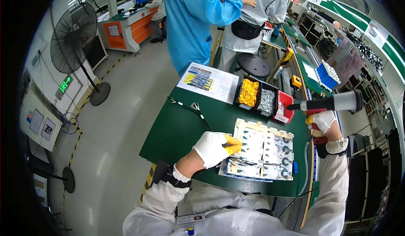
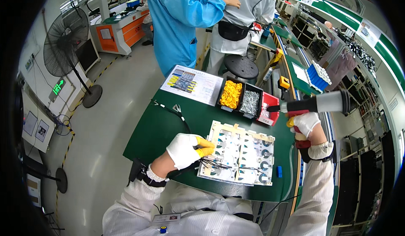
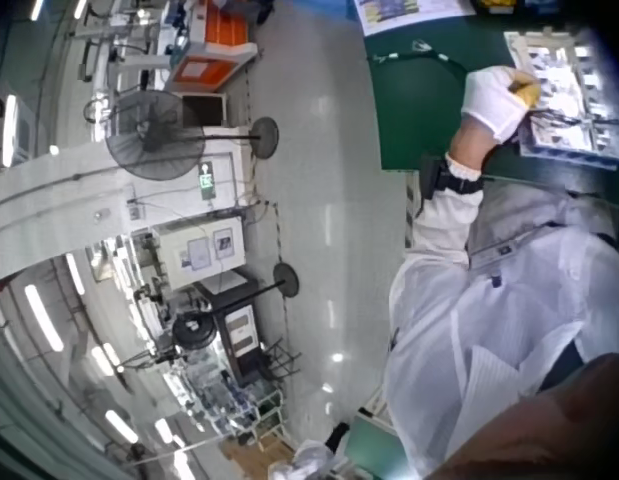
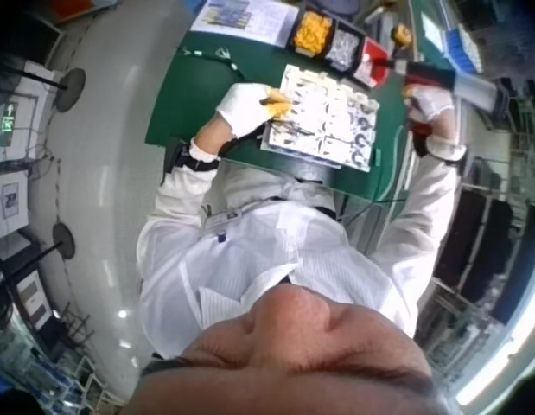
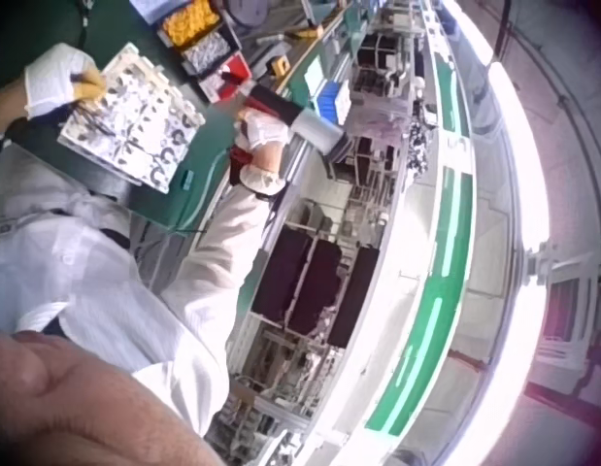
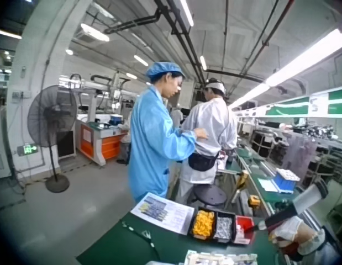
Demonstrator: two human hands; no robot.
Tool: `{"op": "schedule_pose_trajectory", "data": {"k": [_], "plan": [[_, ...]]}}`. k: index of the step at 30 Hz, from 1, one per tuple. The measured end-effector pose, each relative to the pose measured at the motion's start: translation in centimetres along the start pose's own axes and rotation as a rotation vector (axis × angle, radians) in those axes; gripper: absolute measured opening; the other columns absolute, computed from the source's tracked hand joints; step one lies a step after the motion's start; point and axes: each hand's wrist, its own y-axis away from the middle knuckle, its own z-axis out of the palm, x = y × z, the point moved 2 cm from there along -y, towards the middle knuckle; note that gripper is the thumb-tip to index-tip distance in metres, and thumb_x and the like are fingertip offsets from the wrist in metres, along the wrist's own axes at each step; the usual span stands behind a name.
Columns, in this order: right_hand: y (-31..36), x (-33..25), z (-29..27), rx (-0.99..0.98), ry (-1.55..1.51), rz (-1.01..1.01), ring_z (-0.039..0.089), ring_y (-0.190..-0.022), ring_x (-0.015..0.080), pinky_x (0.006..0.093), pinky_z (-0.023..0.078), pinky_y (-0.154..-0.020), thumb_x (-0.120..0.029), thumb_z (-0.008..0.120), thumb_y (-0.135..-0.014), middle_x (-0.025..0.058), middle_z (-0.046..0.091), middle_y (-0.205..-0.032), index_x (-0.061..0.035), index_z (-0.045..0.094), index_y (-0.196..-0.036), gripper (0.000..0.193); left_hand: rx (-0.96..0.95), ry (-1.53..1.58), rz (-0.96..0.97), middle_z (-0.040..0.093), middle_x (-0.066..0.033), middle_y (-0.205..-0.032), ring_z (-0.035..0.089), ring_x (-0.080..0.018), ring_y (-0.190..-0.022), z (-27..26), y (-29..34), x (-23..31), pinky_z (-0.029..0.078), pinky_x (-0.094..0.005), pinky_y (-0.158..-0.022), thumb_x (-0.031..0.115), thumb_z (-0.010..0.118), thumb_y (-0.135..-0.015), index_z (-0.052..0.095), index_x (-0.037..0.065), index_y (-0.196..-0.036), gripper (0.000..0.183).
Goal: Manually assemble electronic components and wire harnesses into a housing using an electric screwdriver.
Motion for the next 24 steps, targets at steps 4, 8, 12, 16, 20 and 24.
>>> {"op": "schedule_pose_trajectory", "data": {"k": [4, 8, 12, 16, 20, 24], "plan": [[0.0, 3.7, 4.5, 0.343, -0.634, 0.415, 0.067, -0.067, 0.0195, 0.0343, 0.054, -0.057, -0.016, 0.066, -0.094, 0.0078, 0.072, -0.084, -0.0088, 0.074, -0.108, 0.017, 0.450, 0.167, -0.460, 0.081, -0.0124, -0.098, 0.076, -0.0164, -0.085, -0.7, 2.2, -8.3, 0.058, -0.0273, -0.076, 0.009, 0.076, -0.094, 0.080, 0.001, -0.111, 0.019], [0.5, 14.8, 7.7, 0.660, -0.863, 0.214, 0.068, -0.076, 0.0195, 0.0338, 0.057, -0.062, -0.022, 0.058, -0.100, 0.0060, 0.070, -0.096, -0.0082, 0.069, -0.117, 0.025, 0.438, -0.143, -0.580, 0.079, -0.0127, -0.109, 0.076, -0.0201, -0.093, -1.1, 3.7, -14.6, 0.060, -0.0307, -0.077, 0.007, 0.069, -0.098, 0.076, 0.000, -0.120, 0.024], [2.9, 13.1, 9.3, 0.632, -0.967, 0.112, 0.066, -0.082, 0.0153, 0.0274, 0.053, -0.071, -0.018, 0.057, -0.102, 0.0042, 0.068, -0.099, -0.0072, 0.066, -0.119, 0.021, 0.510, 0.349, -0.755, 0.076, -0.0135, -0.108, 0.076, -0.0226, -0.092, -1.3, 2.2, -15.8, 0.059, -0.0303, -0.070, 0.004, 0.061, -0.101, 0.068, -0.002, -0.126, 0.027], [3.8, 11.1, 9.4, 0.588, -1.048, 0.115, 0.065, -0.083, 0.0141, 0.0281, 0.053, -0.071, -0.014, 0.059, -0.102, 0.0031, 0.067, -0.097, -0.0058, 0.065, -0.115, 0.016, 0.623, 0.738, -0.776, 0.072, -0.0147, -0.106, 0.074, -0.0228, -0.081, -0.1, -1.2, -16.3, 0.055, -0.0291, -0.058, 0.000, 0.052, -0.102, 0.060, -0.001, -0.127, 0.026], [4.0, 10.7, 10.2, 0.557, -1.014, 0.122, 0.066, -0.082, 0.0145, 0.0281, 0.053, -0.073, -0.012, 0.060, -0.103, 0.0032, 0.067, -0.099, -0.0050, 0.065, -0.113, 0.014, 0.621, 0.582, -0.901, 0.072, -0.0114, -0.099, 0.070, -0.0189, -0.069, -0.3, -3.2, -15.9, 0.047, -0.0274, -0.050, 0.006, 0.053, -0.101, 0.063, 0.002, -0.120, 0.021], [7.2, 11.6, 12.2, 0.834, -0.782, 0.176, 0.070, -0.103, 0.0224, 0.0337, 0.056, -0.091, -0.003, 0.054, -0.101, 0.0110, 0.070, -0.118, 0.0021, 0.063, -0.128, 0.029, 0.663, 0.424, -0.921, 0.071, -0.0072, -0.093, 0.064, -0.0145, -0.063, 0.1, -4.3, -14.1, 0.044, -0.0255, -0.052, 0.007, 0.056, -0.100, 0.066, 0.002, -0.119, 0.023]]}}
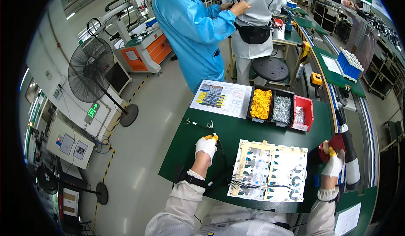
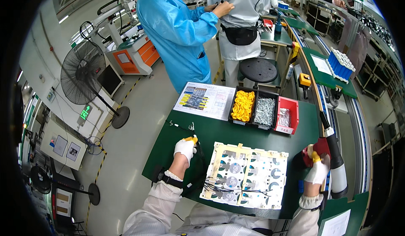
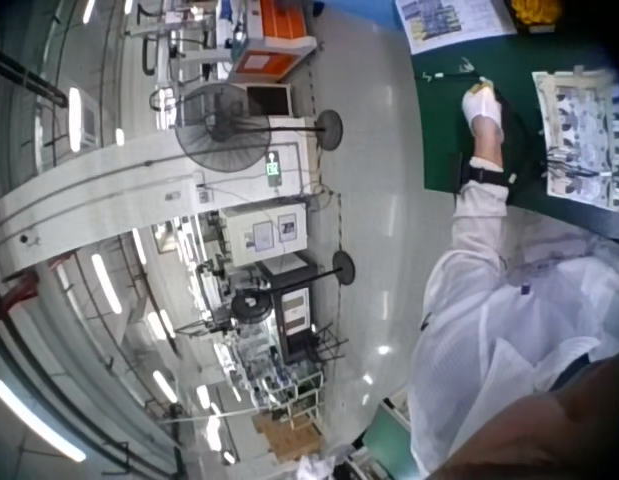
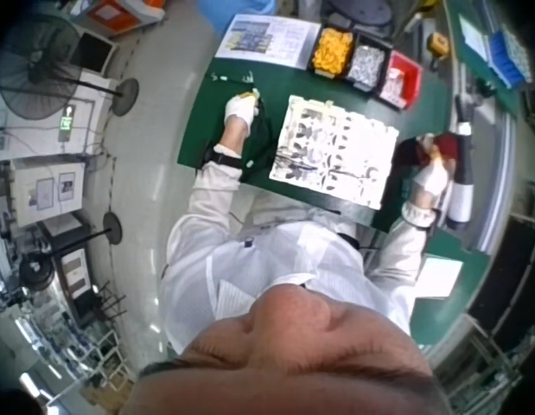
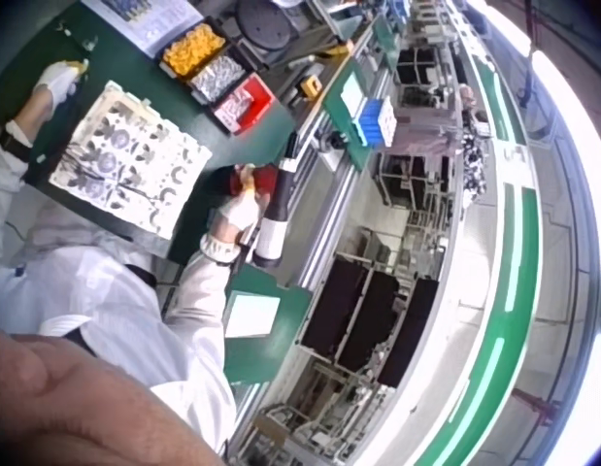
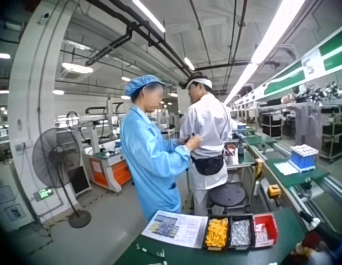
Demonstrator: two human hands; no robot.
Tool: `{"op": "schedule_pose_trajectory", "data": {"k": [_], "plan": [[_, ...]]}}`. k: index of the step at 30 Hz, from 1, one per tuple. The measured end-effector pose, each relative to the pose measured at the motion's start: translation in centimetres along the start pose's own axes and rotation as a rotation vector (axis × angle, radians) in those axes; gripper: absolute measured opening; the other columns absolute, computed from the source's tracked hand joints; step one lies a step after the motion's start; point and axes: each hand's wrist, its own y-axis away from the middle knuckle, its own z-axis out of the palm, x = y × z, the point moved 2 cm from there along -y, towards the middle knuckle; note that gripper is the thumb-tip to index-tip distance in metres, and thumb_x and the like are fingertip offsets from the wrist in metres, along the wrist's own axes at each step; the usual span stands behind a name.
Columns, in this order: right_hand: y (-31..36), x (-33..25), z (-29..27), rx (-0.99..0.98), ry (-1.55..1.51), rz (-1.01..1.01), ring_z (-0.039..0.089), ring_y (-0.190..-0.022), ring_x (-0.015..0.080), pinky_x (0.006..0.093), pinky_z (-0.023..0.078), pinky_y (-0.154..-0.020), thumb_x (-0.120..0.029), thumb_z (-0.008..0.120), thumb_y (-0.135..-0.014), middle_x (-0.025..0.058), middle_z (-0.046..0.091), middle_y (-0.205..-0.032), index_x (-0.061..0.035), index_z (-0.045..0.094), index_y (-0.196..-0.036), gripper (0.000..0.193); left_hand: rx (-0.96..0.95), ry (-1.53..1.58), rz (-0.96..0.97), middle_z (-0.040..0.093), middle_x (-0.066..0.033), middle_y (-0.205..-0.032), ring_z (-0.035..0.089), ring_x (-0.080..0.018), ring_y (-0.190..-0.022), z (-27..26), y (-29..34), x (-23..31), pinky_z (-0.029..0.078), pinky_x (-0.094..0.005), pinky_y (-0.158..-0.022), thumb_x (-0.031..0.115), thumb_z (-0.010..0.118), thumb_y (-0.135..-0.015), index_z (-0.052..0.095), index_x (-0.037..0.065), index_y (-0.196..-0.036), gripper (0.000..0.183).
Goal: Manually assemble electronic components and wire harnesses into a housing using an electric screwdriver.
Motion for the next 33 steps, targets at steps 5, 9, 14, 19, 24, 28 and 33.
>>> {"op": "schedule_pose_trajectory", "data": {"k": [5, 9, 14, 19, 24, 28, 33], "plan": [[8.0, -2.2, 0.1, 0.123, -0.199, -0.089, 0.065, -0.122, 0.0262, 0.0388, 0.047, -0.111, -0.006, 0.062, -0.100, 0.0178, 0.066, -0.135, 0.0045, 0.053, -0.144, 0.046, 0.070, 0.050, 0.238, 0.072, -0.0042, -0.092, 0.058, -0.0097, -0.064, 0.2, 0.0, -1.1, 0.045, -0.0235, -0.059, 0.004, 0.060, -0.100, 0.068, 0.001, -0.123, 0.024], [9.8, -6.1, 0.8, -0.051, -0.107, -0.076, 0.067, -0.112, 0.0238, 0.0372, 0.050, -0.103, -0.002, 0.060, -0.099, 0.0177, 0.068, -0.126, 0.0054, 0.056, -0.140, 0.042, 0.042, 0.022, 0.291, 0.073, -0.0032, -0.096, 0.059, -0.0063, -0.072, 0.7, 3.2, 0.9, 0.047, -0.0225, -0.064, 0.005, 0.075, -0.097, 0.072, 0.000, -0.119, 0.023], [12.2, -16.7, 5.8, -0.478, -0.086, 0.017, 0.066, -0.082, 0.0163, 0.0303, 0.054, -0.076, -0.002, 0.068, -0.099, 0.0101, 0.070, -0.101, -0.0020, 0.070, -0.101, 0.003, -0.023, 0.098, 0.362, 0.076, -0.0093, -0.100, 0.070, -0.0125, -0.086, 1.5, 6.1, 1.3, 0.054, -0.0238, -0.077, 0.001, 0.079, -0.093, 0.071, -0.006, -0.114, 0.023], [14.7, -20.9, 13.1, -1.052, 0.255, -0.416, 0.073, -0.087, 0.0306, 0.0389, 0.059, -0.079, 0.001, 0.072, -0.085, 0.0130, 0.074, -0.098, -0.0080, 0.074, -0.124, 0.039, -0.029, 0.098, 0.539, 0.078, -0.0131, -0.100, 0.073, -0.0159, -0.089, 0.9, 8.2, 0.6, 0.058, -0.0264, -0.082, 0.000, 0.085, -0.087, 0.074, -0.007, -0.104, 0.022], [14.4, -21.4, 18.4, -0.992, 0.449, -0.560, 0.066, -0.113, 0.0401, 0.0453, 0.054, -0.097, -0.010, 0.080, -0.079, 0.0250, 0.064, -0.129, 0.0029, 0.066, -0.131, 0.056, 0.013, -0.082, 0.642, 0.078, -0.0093, -0.090, 0.069, -0.0127, -0.077, 1.1, 9.3, 0.3, 0.057, -0.0269, -0.073, 0.003, 0.089, -0.084, 0.075, -0.004, -0.099, 0.022], [15.7, -21.1, 21.2, -0.955, 0.460, -0.875, 0.057, -0.126, 0.0475, 0.0525, 0.048, -0.105, -0.013, 0.084, -0.067, 0.0307, 0.057, -0.138, 0.0064, 0.067, -0.125, 0.064, -0.134, -0.021, 0.687, 0.078, -0.0088, -0.093, 0.072, -0.0150, -0.078, 0.2, 10.1, 0.4, 0.058, -0.0293, -0.072, 0.004, 0.082, -0.086, 0.076, -0.001, -0.099, 0.015], [19.7, -21.4, 22.4, -0.975, 0.486, -1.188, 0.054, -0.127, 0.0416, 0.0500, 0.044, -0.107, -0.013, 0.071, -0.083, 0.0221, 0.059, -0.133, 0.0058, 0.069, -0.110, 0.033, -0.110, -0.471, 1.286, 0.076, -0.0081, -0.093, 0.074, -0.0173, -0.085, -1.1, 8.9, 0.1, 0.058, -0.0320, -0.073, 0.007, 0.077, -0.088, 0.071, 0.003, -0.098, 0.012]]}}
